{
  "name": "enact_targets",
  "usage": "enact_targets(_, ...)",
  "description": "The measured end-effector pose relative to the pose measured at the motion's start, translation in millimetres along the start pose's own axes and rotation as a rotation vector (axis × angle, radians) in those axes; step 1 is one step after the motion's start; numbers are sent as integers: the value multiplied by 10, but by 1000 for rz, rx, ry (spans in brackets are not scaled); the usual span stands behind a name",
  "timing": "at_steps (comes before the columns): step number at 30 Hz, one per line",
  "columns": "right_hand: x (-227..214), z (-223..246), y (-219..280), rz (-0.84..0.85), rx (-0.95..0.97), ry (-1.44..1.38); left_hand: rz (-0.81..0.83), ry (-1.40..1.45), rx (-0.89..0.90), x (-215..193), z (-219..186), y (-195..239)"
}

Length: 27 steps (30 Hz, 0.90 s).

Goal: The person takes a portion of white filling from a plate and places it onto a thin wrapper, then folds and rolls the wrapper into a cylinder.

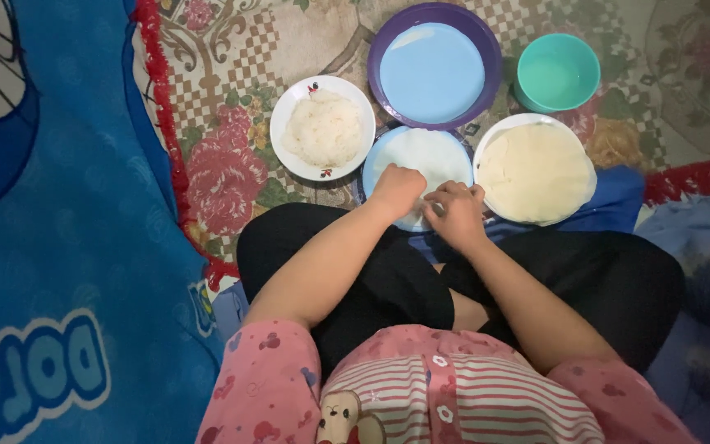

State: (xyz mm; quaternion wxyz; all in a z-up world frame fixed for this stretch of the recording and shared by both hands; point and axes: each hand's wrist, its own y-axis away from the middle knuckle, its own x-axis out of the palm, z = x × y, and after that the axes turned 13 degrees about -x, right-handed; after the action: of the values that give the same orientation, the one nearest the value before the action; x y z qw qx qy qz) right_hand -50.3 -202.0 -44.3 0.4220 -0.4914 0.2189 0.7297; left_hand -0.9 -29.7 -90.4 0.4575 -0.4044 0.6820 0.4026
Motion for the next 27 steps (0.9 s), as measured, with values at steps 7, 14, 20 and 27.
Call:
enact_targets(7,9,-27,-86,-15,-1,17,111,59,-79,-192,80,-29)
enact_targets(14,40,95,-596,-121,-74,-98,45,231,-460,-669,710,-42)
enact_targets(20,322,270,-1160,-71,-123,-94,34,332,-797,-649,1254,-53)
enact_targets(27,585,306,-1613,-18,-123,-33,-23,336,-945,-447,1369,-146)
